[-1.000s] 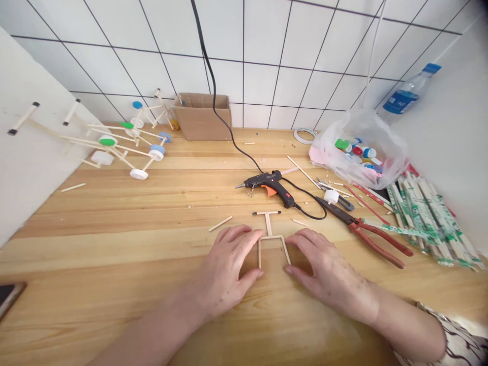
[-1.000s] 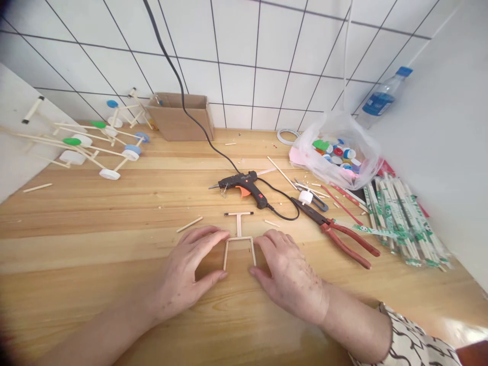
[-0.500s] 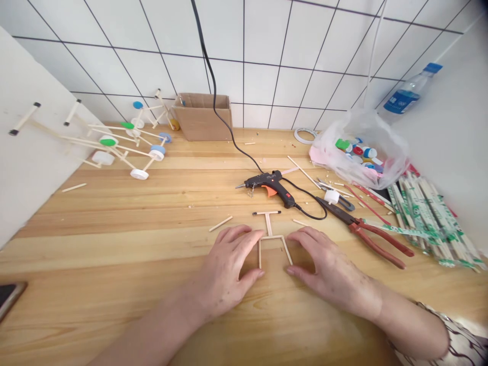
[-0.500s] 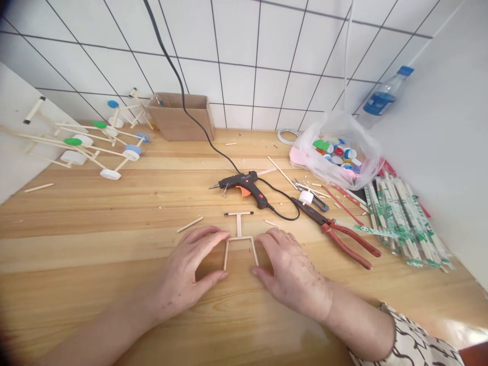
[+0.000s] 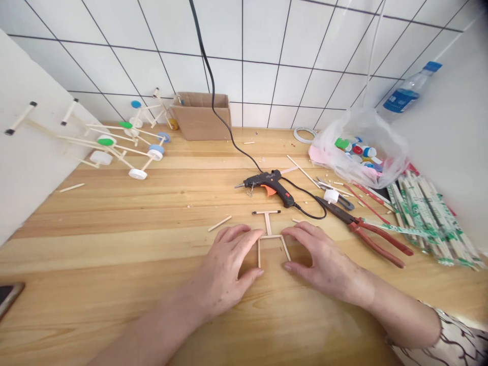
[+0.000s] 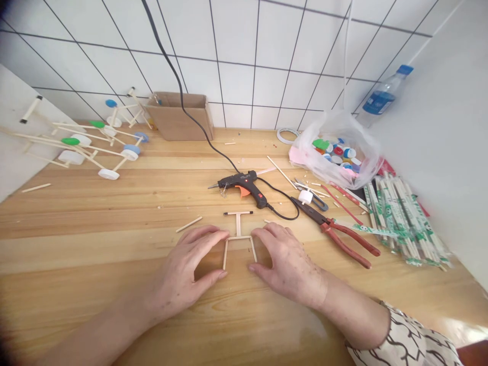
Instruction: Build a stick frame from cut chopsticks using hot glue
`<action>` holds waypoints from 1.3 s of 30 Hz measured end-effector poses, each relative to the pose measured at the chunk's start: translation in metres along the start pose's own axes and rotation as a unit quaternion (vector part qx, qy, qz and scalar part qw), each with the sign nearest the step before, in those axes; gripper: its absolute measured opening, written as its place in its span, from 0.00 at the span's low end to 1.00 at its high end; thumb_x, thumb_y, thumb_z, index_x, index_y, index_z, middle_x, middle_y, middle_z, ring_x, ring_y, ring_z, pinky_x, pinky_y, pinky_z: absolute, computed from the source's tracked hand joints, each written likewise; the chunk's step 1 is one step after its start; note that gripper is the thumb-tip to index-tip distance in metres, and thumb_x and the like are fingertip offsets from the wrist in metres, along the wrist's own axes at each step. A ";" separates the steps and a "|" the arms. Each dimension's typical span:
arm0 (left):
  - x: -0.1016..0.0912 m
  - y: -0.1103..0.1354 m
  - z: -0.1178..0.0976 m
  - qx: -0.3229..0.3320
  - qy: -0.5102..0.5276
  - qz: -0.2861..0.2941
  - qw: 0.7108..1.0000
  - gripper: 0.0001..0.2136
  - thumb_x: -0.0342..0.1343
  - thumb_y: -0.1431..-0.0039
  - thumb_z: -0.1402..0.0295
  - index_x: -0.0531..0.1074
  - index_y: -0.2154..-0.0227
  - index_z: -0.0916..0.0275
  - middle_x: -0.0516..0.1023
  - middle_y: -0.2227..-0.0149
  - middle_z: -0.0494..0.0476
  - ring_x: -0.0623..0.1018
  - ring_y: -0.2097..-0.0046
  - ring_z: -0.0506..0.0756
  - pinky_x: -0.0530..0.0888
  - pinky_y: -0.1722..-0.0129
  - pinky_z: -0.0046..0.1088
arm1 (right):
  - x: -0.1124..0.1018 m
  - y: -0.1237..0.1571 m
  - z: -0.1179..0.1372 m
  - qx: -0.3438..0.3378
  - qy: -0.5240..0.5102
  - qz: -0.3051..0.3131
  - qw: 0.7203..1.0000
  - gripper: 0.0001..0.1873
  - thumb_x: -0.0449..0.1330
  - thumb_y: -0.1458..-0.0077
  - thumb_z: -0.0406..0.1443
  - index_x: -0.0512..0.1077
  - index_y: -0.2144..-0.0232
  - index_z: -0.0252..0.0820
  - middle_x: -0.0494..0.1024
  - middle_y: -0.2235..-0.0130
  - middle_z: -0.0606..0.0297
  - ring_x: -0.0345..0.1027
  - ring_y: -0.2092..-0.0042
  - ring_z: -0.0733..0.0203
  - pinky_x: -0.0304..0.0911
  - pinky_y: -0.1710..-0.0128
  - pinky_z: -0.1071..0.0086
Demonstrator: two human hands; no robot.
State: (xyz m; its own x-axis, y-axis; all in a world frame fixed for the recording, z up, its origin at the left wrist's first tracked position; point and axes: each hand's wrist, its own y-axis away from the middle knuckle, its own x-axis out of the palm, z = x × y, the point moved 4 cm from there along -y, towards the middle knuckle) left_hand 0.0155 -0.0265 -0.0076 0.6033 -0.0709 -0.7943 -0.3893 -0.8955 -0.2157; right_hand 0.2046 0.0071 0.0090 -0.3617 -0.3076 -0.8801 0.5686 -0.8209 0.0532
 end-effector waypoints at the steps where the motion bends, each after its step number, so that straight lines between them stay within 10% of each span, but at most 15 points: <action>1: 0.000 0.000 0.000 0.000 0.000 0.001 1.000 0.26 0.58 0.48 0.73 0.59 0.45 0.59 0.69 0.49 0.61 0.66 0.46 0.62 0.67 0.47 0.43 | 0.000 0.000 0.000 -0.001 0.000 0.000 1.000 0.23 0.62 0.51 0.35 0.67 0.51 0.38 0.69 0.52 0.52 0.63 0.50 0.47 0.62 0.49 0.51; 39: -0.001 -0.002 -0.001 0.008 -0.007 -0.003 1.000 0.24 0.57 0.46 0.73 0.60 0.46 0.60 0.71 0.50 0.62 0.68 0.48 0.62 0.68 0.48 0.45 | -0.007 -0.001 0.001 0.001 -0.019 0.044 0.999 0.23 0.64 0.52 0.33 0.67 0.51 0.43 0.70 0.53 0.57 0.64 0.50 0.51 0.61 0.48 0.53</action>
State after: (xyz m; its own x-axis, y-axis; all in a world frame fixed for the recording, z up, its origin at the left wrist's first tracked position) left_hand 0.0164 -0.0254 -0.0054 0.5966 -0.0594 -0.8004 -0.3964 -0.8889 -0.2295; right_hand 0.2055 0.0095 0.0153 -0.3378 -0.3973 -0.8533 0.5985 -0.7903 0.1310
